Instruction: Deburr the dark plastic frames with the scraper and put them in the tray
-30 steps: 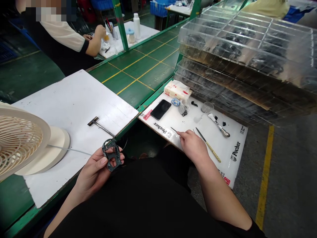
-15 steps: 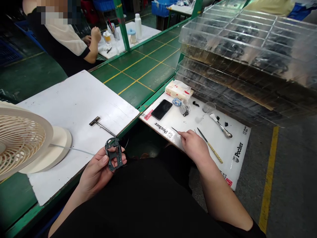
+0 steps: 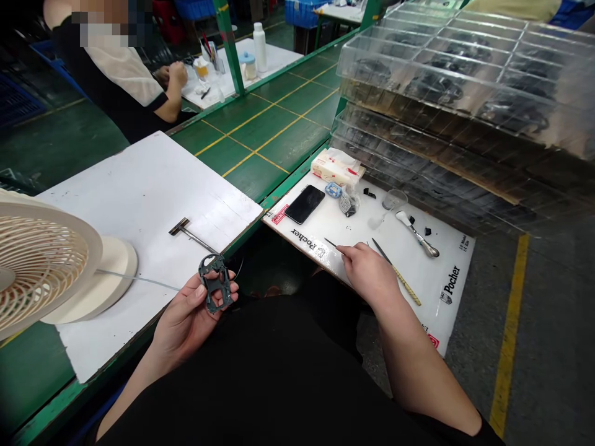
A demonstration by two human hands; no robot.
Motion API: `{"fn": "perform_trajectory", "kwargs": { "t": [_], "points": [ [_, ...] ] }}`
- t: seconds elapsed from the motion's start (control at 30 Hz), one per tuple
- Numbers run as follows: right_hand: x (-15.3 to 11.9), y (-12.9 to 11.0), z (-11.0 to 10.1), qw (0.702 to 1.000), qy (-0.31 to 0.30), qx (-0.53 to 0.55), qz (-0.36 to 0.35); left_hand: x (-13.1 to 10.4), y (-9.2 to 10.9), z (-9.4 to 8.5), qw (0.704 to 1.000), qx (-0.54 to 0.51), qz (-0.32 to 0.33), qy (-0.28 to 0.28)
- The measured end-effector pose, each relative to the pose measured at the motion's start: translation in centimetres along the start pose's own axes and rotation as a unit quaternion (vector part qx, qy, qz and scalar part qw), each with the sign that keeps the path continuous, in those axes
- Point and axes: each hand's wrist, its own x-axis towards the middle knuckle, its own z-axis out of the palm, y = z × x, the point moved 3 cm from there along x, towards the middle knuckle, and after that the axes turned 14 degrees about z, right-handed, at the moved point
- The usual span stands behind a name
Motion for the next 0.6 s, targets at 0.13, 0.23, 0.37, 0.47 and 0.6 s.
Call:
{"fn": "perform_trajectory", "kwargs": {
  "t": [0.13, 0.23, 0.37, 0.47, 0.6],
  "points": [
    [-1.8, 0.2, -2.0, 0.993, 0.054, 0.091, -0.045, 0.0, 0.1, 0.2, 1.000, -0.010, 0.006, -0.005],
    [-4.4, -1.4, -3.6, 0.954, 0.048, 0.235, -0.179, -0.2, 0.2, 0.7, 0.999, -0.021, 0.013, -0.033],
    [-8.1, -5.4, -5.0, 0.882, -0.043, 0.324, -0.340, -0.4, 0.3, 1.7, 0.997, -0.025, 0.016, -0.071],
    [-9.6, -8.2, -5.4, 0.855, -0.090, 0.337, -0.383, -0.4, 0.4, 2.3, 0.996, -0.029, 0.027, -0.086],
    [-10.1, -10.7, -5.3, 0.841, -0.113, 0.360, -0.387, -0.5, 0.5, 2.7, 0.991, -0.041, 0.049, -0.115]
  ]
}}
